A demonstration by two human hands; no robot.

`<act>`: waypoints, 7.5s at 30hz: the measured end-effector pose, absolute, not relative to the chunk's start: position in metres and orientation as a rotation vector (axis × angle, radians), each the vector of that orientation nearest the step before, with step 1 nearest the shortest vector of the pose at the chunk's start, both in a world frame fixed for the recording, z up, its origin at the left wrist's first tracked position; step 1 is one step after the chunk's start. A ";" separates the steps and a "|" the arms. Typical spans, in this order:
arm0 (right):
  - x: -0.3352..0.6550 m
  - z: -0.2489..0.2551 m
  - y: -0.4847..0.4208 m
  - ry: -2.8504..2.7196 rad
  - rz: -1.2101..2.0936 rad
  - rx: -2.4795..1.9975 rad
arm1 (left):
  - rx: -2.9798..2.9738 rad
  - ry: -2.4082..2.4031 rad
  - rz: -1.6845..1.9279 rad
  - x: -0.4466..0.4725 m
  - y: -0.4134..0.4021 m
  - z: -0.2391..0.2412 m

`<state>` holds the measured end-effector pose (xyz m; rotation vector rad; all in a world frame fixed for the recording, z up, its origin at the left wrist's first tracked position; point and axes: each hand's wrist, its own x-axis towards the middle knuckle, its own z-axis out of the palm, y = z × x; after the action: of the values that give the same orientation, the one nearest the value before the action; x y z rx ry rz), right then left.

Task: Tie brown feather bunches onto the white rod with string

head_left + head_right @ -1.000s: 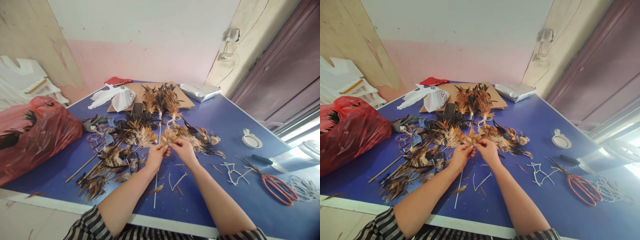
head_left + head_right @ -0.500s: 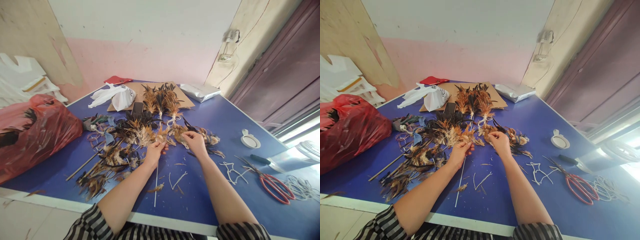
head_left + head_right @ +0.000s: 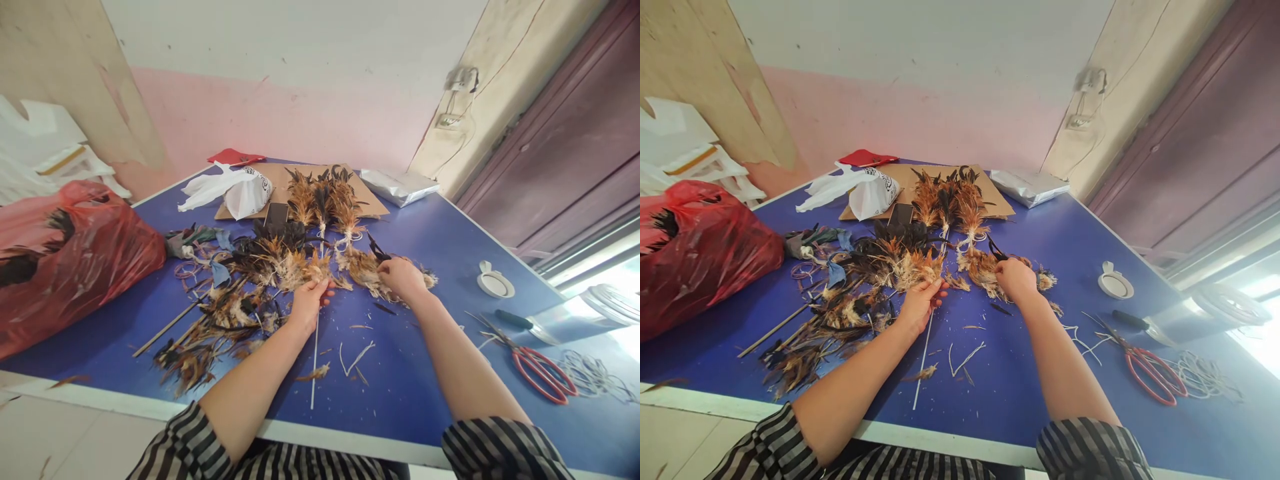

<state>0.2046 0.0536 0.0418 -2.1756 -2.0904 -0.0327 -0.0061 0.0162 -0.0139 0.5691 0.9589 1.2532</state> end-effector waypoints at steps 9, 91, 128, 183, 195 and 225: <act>0.194 0.025 0.048 -2.255 -0.129 -2.137 | 0.576 0.960 1.224 -0.006 0.016 -0.016; 0.137 0.011 -0.015 -1.403 0.479 -1.318 | 0.648 0.832 1.210 0.030 -0.006 0.007; 0.139 -0.001 -0.009 -1.244 0.986 -1.227 | 0.684 0.761 1.164 0.010 -0.011 -0.007; 0.153 0.026 -0.015 -1.534 1.157 -1.041 | 1.286 0.768 0.852 -0.004 -0.007 -0.003; 0.157 0.033 -0.019 -1.603 1.357 -1.019 | 1.231 0.781 0.724 -0.006 -0.010 0.005; 0.148 0.020 -0.022 -2.033 -0.125 -1.368 | 0.691 0.639 0.824 -0.003 -0.015 0.003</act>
<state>0.1478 -0.0222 0.0196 -1.3677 -2.0331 -0.1248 -0.0033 -0.0145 0.0035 0.6905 0.6394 0.8240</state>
